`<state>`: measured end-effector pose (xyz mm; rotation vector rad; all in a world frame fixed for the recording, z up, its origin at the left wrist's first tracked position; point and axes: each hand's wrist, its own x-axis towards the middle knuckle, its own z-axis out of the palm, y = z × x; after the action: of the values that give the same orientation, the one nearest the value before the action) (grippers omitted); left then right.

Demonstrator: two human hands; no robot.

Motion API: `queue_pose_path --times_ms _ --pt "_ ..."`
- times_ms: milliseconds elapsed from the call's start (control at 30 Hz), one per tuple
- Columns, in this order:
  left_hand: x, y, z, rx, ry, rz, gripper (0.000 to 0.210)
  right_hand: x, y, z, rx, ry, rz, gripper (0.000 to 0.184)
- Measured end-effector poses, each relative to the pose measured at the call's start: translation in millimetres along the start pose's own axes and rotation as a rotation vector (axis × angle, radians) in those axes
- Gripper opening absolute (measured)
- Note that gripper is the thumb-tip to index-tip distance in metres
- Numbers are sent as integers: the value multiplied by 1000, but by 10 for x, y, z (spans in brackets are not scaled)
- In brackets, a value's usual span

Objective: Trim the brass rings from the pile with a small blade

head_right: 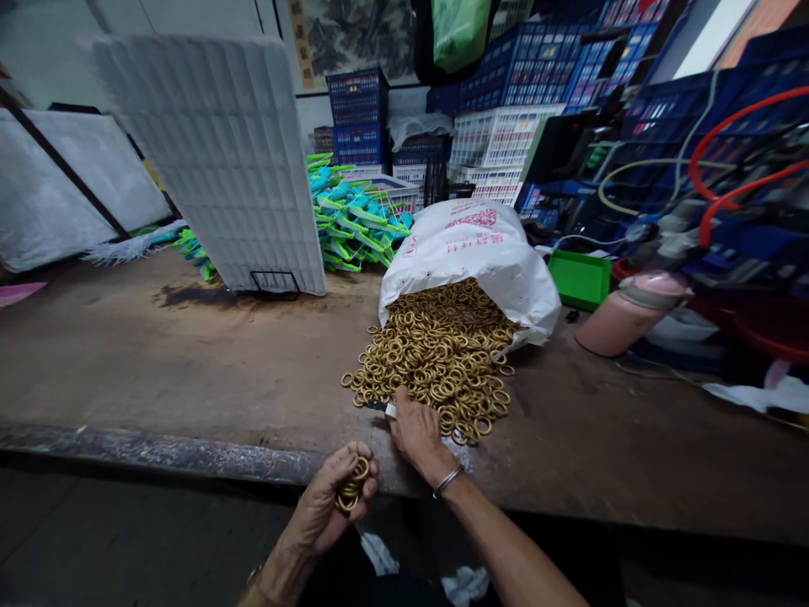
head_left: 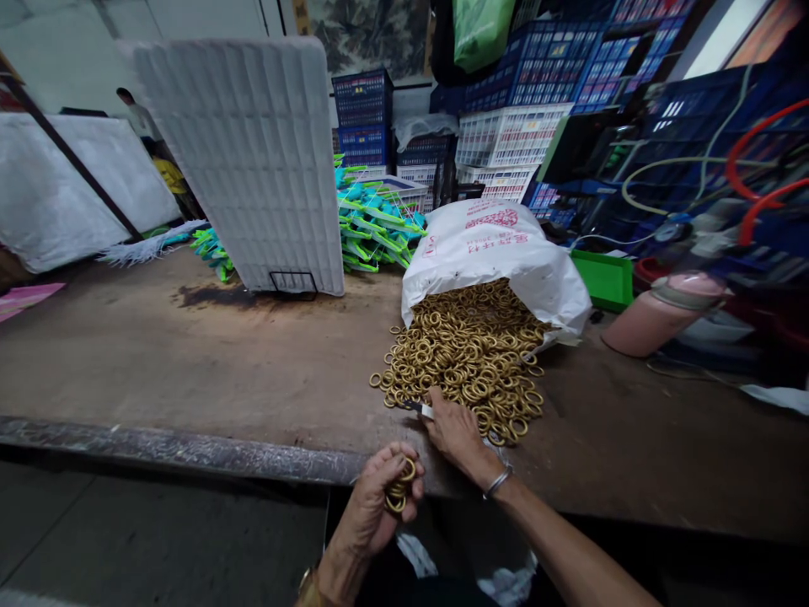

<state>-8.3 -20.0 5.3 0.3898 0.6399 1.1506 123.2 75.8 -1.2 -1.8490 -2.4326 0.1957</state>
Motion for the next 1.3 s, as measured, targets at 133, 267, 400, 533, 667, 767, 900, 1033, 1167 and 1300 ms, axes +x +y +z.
queue_pose_path --times_ms 133,267,400,533,667,767,900,1033,1167,1300 --pt "3 14 11 18 49 9 20 -35 65 -18 175 14 -21 11" --pt "33 -36 10 115 154 49 25 -179 64 -44 545 61 -38 10" --pt "88 -139 38 345 249 126 29 -391 14 -45 922 -8 -3 22" --pt "117 -185 88 582 314 186 47 -529 7 -12 1251 -202 9 30" --pt "106 -158 108 624 309 203 48 -576 14 -12 1376 -296 36 36" --pt "87 -140 105 628 257 163 39 -598 -6 -51 1464 -389 65 37" --pt "67 -146 115 658 303 173 32 -603 -29 -54 1436 -355 134 38" --pt "46 -154 124 725 263 279 25 -571 -19 20 1351 -286 135 41" --pt "38 -148 115 759 243 260 26 -529 -8 72 1318 -266 153 38" --pt "48 -134 117 658 255 97 34 -484 -12 59 1247 -213 148 31"
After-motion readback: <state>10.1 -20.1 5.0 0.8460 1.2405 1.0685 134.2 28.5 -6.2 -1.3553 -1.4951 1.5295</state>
